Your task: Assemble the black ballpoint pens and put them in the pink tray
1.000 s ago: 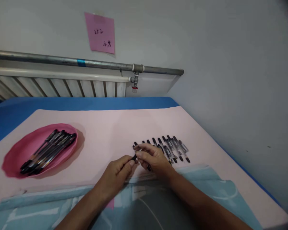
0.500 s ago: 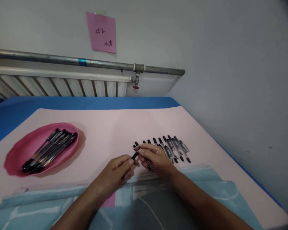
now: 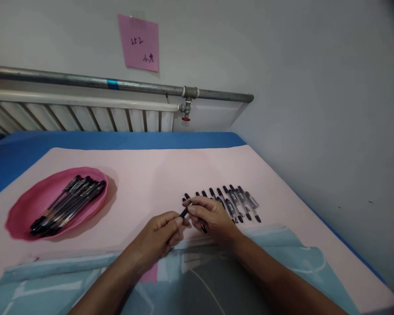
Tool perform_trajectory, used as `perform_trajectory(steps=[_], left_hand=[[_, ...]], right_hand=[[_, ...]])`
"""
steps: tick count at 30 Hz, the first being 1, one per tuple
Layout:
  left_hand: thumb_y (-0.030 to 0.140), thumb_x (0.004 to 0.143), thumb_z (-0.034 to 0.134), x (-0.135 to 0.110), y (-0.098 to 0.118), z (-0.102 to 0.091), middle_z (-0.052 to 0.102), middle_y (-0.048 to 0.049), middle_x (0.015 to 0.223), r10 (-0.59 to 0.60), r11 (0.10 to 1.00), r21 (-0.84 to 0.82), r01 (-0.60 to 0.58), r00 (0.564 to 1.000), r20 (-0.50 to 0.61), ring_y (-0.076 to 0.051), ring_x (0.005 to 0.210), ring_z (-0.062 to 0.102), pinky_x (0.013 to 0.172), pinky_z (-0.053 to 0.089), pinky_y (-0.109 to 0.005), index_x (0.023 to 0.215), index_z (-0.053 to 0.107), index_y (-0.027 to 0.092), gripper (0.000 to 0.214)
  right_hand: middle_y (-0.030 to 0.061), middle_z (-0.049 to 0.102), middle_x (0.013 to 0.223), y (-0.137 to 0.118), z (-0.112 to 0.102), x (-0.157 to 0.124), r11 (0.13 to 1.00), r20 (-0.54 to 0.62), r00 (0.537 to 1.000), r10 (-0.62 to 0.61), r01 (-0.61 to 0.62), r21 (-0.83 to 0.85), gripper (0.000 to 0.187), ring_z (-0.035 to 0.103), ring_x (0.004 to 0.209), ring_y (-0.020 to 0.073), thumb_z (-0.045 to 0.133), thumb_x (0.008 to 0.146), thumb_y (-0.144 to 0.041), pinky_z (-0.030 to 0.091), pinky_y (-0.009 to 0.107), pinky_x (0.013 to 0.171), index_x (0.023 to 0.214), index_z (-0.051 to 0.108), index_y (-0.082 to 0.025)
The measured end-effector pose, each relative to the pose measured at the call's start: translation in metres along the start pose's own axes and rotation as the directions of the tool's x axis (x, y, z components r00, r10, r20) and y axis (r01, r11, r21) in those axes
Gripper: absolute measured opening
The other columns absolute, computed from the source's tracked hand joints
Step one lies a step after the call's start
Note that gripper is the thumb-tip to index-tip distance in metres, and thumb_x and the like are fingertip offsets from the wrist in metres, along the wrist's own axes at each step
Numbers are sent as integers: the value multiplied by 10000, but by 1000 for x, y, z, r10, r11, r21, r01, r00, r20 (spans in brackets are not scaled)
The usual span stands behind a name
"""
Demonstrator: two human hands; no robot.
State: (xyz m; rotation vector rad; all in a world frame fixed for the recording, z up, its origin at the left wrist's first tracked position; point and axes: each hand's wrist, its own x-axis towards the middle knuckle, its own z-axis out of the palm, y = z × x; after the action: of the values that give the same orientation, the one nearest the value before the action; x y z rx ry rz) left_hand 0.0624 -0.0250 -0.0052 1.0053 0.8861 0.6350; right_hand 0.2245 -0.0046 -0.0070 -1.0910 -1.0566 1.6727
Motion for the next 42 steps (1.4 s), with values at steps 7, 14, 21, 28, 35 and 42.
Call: perform_trajectory(steps=[7, 14, 21, 28, 35, 42], left_hand=[[429, 836, 434, -1, 1, 0, 329, 80, 510, 89, 977, 196, -79, 995, -41, -57, 468, 276, 444, 205, -194, 674, 447, 168, 307], [449, 834, 436, -2, 1, 0, 317, 90, 471, 68, 994, 87, -66, 997, -20, -51, 426, 245, 404, 177, -181, 806, 535, 160, 306], [465, 806, 487, -3, 5, -6, 337, 104, 459, -35, 994, -104, 41, 998, 59, -25, 343, 162, 329, 113, -165, 924, 562, 156, 340], [420, 824, 475, -2, 3, -3, 346, 72, 516, 135, 965, 238, -113, 987, -81, -47, 464, 280, 425, 206, -169, 685, 506, 155, 301], [463, 831, 432, 0, -1, -4, 312, 104, 444, -3, 1000, 8, 3, 1000, 11, -43, 358, 179, 366, 130, -180, 860, 546, 175, 311], [424, 806, 482, -2, 2, -2, 376, 62, 540, 179, 932, 337, -131, 977, -113, -60, 506, 319, 470, 234, -186, 653, 519, 152, 314]], right_hand=[[-83, 413, 428, 3, 0, 2, 998, -83, 996, -21, 16, -56, 219, 317, 361, 30, 693, 662, -333, 214, 179, 358, 669, 572, -150], [-56, 465, 487, 2, -5, 1, 999, 14, 1000, -23, 23, -41, 237, 388, 417, 57, 673, 694, -320, 260, 186, 383, 859, 625, -157], [-48, 458, 514, 1, -4, 1, 998, 87, 996, 19, -24, 59, 255, 404, 462, 58, 666, 701, -287, 284, 188, 412, 915, 654, -149], [-82, 402, 452, 3, 0, 5, 1000, -49, 999, 0, 0, 2, 204, 318, 383, 30, 702, 655, -305, 213, 179, 367, 675, 572, -150], [-74, 412, 461, 3, -2, 4, 999, 11, 1000, -10, 9, 31, 232, 335, 398, 40, 679, 683, -318, 217, 187, 373, 824, 627, -142], [-86, 385, 428, 5, -1, 7, 1000, -66, 997, -25, 24, -14, 243, 298, 370, 26, 701, 659, -323, 191, 186, 366, 618, 533, -152]])
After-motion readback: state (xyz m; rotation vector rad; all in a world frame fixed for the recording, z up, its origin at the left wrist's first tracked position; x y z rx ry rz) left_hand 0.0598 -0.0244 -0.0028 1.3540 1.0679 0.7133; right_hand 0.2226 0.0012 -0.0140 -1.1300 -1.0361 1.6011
